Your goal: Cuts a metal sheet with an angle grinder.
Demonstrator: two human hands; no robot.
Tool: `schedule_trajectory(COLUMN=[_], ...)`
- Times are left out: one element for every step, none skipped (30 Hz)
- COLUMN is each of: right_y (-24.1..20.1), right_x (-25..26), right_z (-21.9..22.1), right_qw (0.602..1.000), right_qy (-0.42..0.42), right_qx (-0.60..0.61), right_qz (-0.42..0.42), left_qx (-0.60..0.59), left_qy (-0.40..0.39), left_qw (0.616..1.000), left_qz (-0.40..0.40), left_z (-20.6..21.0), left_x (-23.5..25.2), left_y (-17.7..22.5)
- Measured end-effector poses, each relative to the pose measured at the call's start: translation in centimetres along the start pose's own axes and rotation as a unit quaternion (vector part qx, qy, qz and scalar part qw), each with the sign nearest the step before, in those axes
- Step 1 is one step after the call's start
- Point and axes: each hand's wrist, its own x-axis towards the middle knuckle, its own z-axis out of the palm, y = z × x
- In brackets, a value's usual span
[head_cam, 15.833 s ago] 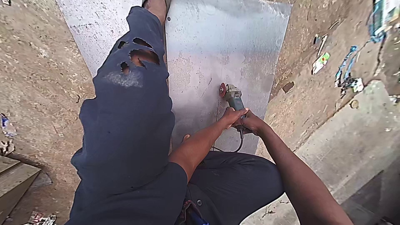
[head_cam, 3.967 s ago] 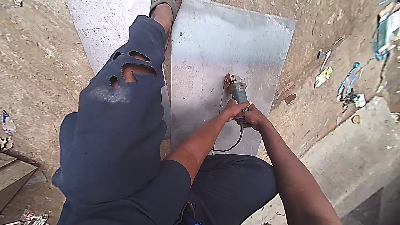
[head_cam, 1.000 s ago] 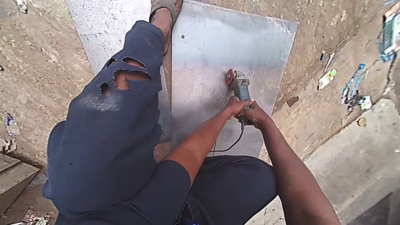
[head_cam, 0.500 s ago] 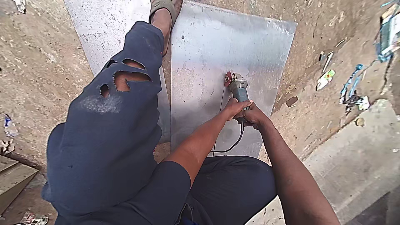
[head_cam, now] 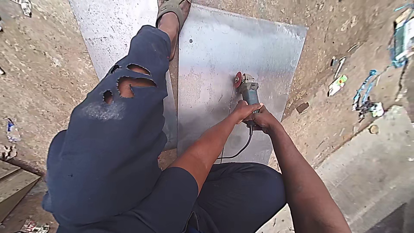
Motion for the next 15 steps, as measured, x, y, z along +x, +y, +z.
schedule_trajectory(right_y=[0.06,0.12,0.14,0.07,0.01,-0.02,-0.04,-0.05,-0.05,-0.03,-0.04,-0.14,-0.2,-0.25,-0.24], right_x=[0.09,0.17,0.19,0.18,0.2,0.26,0.35,0.4,0.46,0.46,0.39,0.31,0.28,0.27,0.32], right_z=[0.03,0.02,-0.01,-0.01,0.03,0.06,0.06,0.09,0.09,0.12,0.16,0.19,0.23,0.25,0.21], right_qw=[1.0,1.0,1.0,1.0,1.0,1.0,1.0,1.0,1.0,1.0,1.0,1.0,1.0,1.0,1.0], right_qy=[-0.001,0.0,-0.001,-0.001,-0.001,-0.001,-0.002,-0.003,-0.005,-0.004,-0.002,0.0,0.001,0.001,-0.002], right_qx=[-0.001,-0.002,-0.004,-0.004,-0.004,-0.002,0.001,0.002,0.001,0.001,0.001,0.0,0.004,0.003,0.0], right_qz=[0.0,0.0,0.0,0.0,-0.001,0.0,0.001,0.001,0.0,-0.002,0.001,0.009,0.014,0.018,0.017], left_qx=[-0.001,-0.002,0.001,0.002,0.0,-0.004,-0.008,-0.01,-0.013,-0.013,-0.012,-0.012,-0.012,-0.014,-0.016], left_qy=[-0.001,-0.001,-0.001,0.002,0.002,0.001,-0.001,0.0,0.001,0.001,0.001,0.001,-0.001,-0.002,-0.002], left_qw=[1.0,1.0,1.0,1.0,1.0,1.0,1.0,1.0,1.0,1.0,1.0,1.0,1.0,1.0,1.0], left_qz=[0.0,0.002,0.003,0.006,0.007,0.005,0.001,0.002,0.004,0.004,0.002,0.001,-0.001,-0.003,-0.006], left_z=[-0.03,-0.02,-0.01,0.02,0.02,0.01,-0.02,-0.02,-0.01,-0.01,-0.02,-0.01,-0.02,-0.04,-0.02], left_x=[-0.1,-0.1,-0.04,0.06,0.16,0.17,0.15,0.28,0.42,0.48,0.45,0.32,0.29,0.34,0.41], left_y=[0.0,-0.05,-0.11,-0.16,-0.19,-0.2,-0.16,-0.26,-0.38,-0.45,-0.48,-0.4,-0.42,-0.51,-0.58])
